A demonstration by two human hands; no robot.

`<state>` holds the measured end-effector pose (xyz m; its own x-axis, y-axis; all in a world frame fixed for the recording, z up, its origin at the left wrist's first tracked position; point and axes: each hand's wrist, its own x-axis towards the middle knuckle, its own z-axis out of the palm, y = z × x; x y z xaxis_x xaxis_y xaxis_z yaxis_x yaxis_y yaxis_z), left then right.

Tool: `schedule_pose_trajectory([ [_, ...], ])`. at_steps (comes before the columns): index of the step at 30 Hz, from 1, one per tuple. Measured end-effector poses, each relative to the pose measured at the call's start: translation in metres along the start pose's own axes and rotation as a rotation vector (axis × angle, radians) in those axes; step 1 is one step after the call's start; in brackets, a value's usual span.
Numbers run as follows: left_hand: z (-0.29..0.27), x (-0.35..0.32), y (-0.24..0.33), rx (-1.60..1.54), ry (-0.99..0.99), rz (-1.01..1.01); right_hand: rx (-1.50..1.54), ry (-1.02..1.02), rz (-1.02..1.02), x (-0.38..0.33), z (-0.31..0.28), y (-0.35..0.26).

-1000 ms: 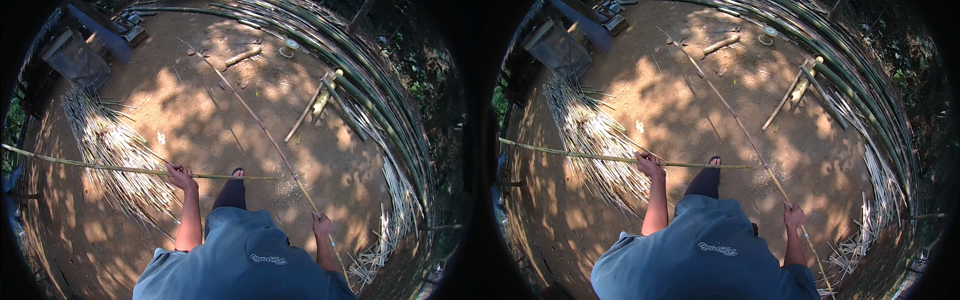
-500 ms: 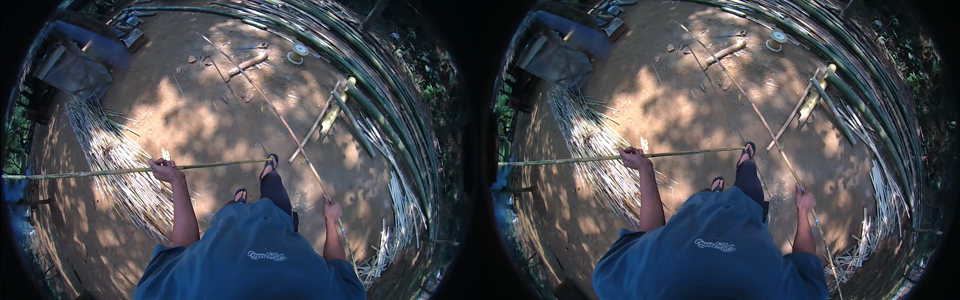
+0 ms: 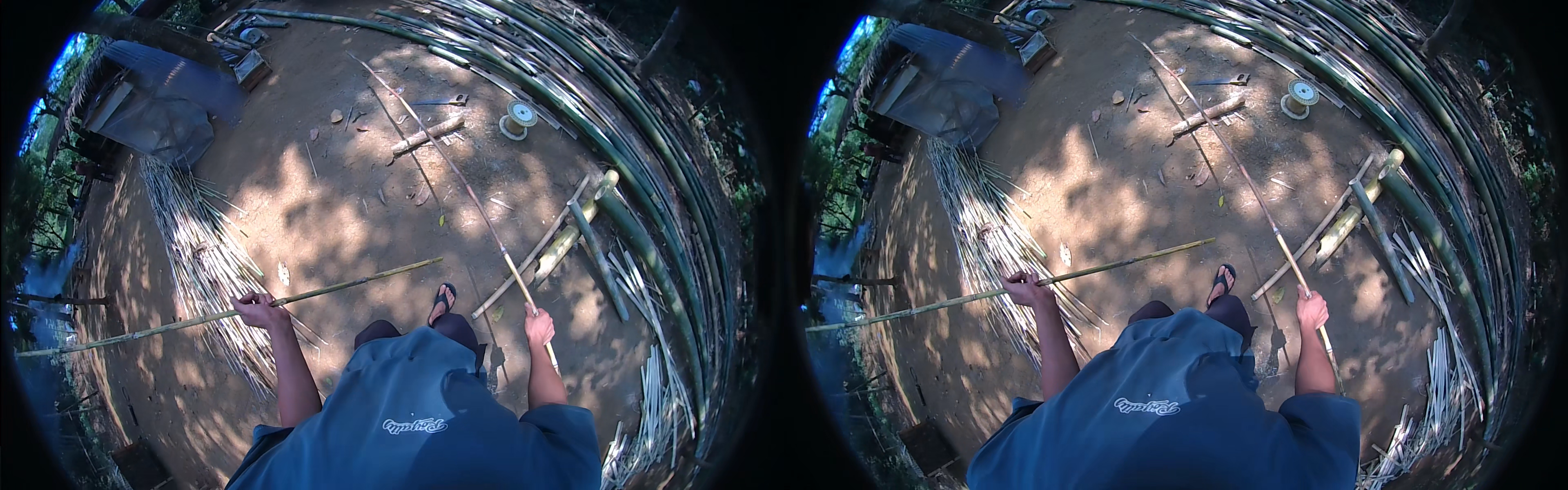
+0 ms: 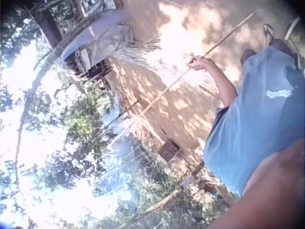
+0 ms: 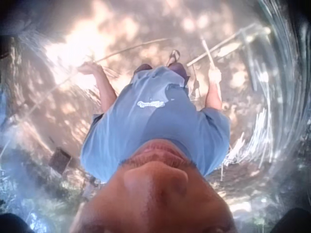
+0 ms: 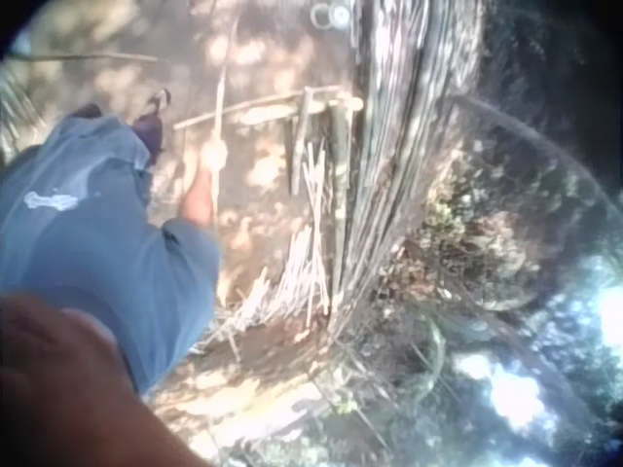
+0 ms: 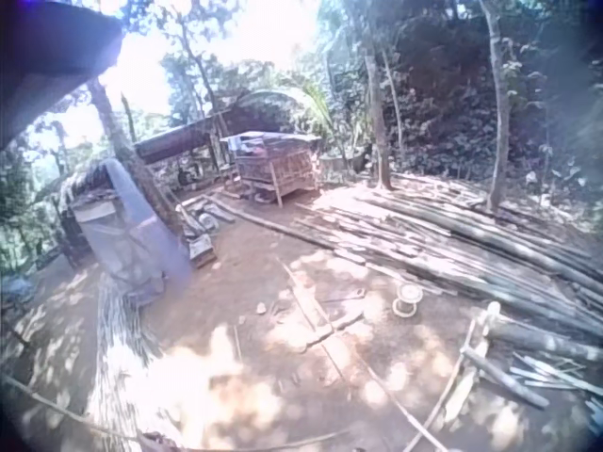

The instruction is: The person gathers and aligns thin bamboo sticks, then sits on the ground to split a stick using a machete. They continue to split the bamboo into thin strips and place them in a pile.

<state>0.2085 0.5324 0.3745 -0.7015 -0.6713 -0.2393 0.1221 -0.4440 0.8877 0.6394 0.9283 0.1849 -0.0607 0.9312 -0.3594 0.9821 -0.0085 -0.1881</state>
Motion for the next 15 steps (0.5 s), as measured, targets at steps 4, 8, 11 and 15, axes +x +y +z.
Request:
schedule_pose_trajectory([
  [4,0.01,-0.015,-0.007,0.033,0.006,0.099,-0.061,-0.119,0.018,0.061,0.01,-0.016],
  [8,0.015,-0.025,-0.009,0.028,0.081,0.132,-0.071,-0.171,0.053,0.095,0.016,-0.013],
  [11,0.019,-0.03,-0.011,0.055,0.103,0.157,-0.066,-0.219,0.056,0.114,0.007,-0.013],
  [15,0.031,-0.03,-0.011,0.066,0.121,0.161,-0.037,-0.249,0.071,0.135,0.019,-0.011],
])
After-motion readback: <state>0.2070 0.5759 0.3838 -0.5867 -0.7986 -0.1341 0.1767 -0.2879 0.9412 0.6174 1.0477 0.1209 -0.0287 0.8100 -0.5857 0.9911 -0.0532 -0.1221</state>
